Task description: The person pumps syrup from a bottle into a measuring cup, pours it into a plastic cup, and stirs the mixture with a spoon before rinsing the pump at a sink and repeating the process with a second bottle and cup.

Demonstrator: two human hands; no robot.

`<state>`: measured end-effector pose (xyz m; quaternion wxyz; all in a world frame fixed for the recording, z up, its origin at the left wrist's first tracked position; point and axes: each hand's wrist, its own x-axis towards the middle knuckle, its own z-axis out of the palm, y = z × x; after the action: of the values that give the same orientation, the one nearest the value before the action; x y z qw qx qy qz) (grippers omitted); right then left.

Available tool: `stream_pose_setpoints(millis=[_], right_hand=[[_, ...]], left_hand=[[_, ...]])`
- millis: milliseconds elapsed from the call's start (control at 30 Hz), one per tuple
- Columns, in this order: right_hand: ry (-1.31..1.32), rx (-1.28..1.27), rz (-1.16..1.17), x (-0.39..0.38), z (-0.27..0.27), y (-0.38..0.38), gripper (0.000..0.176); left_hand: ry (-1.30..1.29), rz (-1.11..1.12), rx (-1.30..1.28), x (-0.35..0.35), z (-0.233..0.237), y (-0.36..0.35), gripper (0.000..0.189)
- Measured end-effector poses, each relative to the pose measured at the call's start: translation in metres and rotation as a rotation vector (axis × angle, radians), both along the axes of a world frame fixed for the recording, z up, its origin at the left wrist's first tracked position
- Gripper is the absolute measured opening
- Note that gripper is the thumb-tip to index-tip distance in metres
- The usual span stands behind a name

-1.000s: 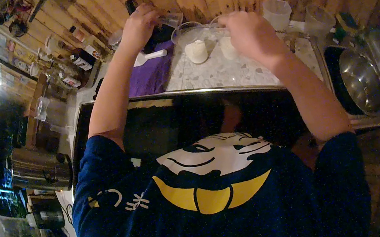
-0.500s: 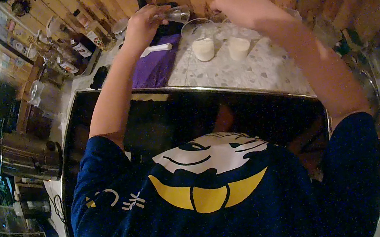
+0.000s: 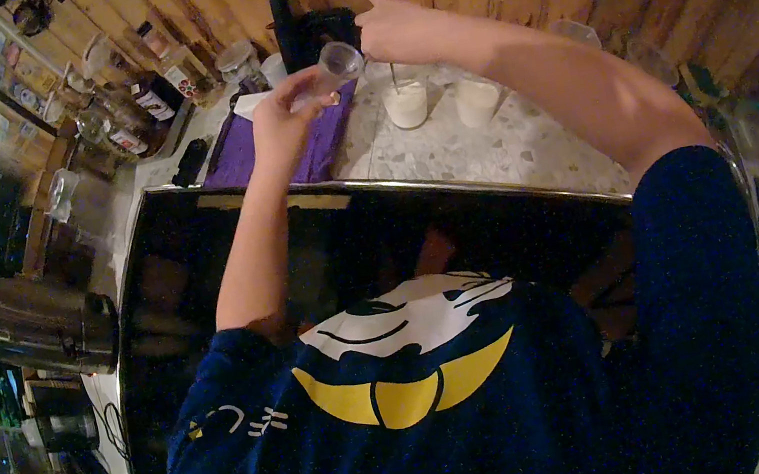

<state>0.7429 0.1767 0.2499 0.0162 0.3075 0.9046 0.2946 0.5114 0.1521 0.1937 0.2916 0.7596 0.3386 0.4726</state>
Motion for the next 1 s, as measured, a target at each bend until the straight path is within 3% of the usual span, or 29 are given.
stream_pose_setpoints(millis=[267, 367, 467, 800, 867, 1000], right_hand=[[-0.074, 0.004, 0.068, -0.002, -0.002, 0.018, 0.008], [-0.076, 0.072, 0.084, -0.002, -0.015, 0.026, 0.007], [-0.063, 0.038, 0.048, 0.001, -0.017, 0.025, 0.008], [0.156, -0.028, 0.017, 0.012, -0.022, -0.002, 0.019], [0.121, -0.107, -0.102, 0.009, -0.018, -0.013, 0.021], [0.129, -0.152, -0.244, 0.007, -0.019, -0.033, 0.023]], left_hand=[[-0.240, -0.111, -0.275, -0.008, -0.049, -0.003, 0.042], [-0.213, -0.084, -0.336, -0.009, -0.056, -0.007, 0.042], [-0.359, -0.199, -0.393, -0.007, -0.076, -0.001, 0.043], [-0.482, -0.459, -0.613, -0.005, -0.031, -0.033, 0.035], [-0.538, -0.543, -0.642, -0.005, -0.026, -0.034, 0.038], [-0.595, -0.775, -0.634, -0.005, -0.010, -0.033, 0.063]])
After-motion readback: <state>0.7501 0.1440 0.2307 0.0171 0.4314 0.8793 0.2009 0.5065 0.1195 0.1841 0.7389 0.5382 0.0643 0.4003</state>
